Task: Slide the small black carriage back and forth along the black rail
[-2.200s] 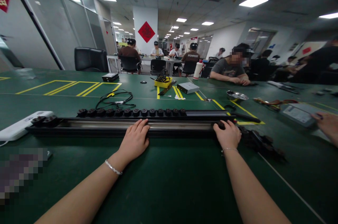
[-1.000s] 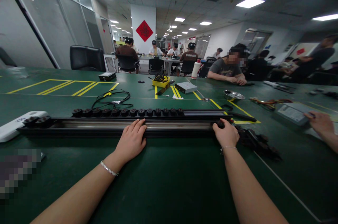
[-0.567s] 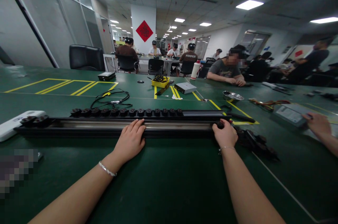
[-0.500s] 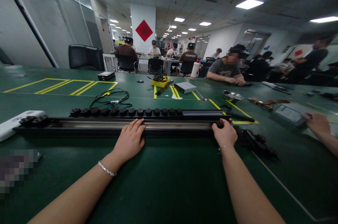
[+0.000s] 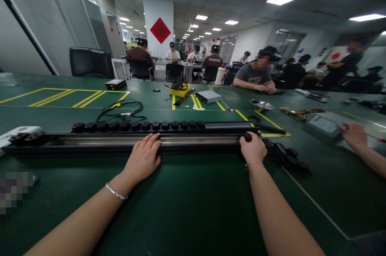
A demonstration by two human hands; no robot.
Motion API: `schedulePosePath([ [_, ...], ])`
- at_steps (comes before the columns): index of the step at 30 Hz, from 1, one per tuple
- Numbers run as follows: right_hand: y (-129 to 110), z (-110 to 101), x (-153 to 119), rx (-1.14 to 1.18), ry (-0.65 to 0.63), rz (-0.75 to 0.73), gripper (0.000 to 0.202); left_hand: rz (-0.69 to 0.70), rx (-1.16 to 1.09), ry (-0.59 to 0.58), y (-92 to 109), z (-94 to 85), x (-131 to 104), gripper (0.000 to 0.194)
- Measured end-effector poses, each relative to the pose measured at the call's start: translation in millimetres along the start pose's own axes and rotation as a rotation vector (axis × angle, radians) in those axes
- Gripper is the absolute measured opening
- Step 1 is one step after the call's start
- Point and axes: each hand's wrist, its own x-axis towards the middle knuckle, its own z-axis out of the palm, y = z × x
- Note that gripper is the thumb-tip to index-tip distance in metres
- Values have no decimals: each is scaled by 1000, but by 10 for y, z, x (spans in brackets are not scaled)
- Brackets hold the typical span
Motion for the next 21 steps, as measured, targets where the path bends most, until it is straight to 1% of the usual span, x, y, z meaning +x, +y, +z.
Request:
schedulePosePath([
  [5, -4, -10, -13, 15, -1, 0, 38, -2, 7, -13, -2, -1, 3, 36],
  [11, 18, -39, -22, 30, 19, -50, 36, 14, 59, -16, -9, -1, 4, 36],
  [15, 37, -57, -18, 19, 24, -34, 39, 21, 65, -12, -15, 4, 0, 37],
  [21, 58, -51, 13, 0, -1, -20, 44, 13, 51, -24, -25, 8, -5, 36],
])
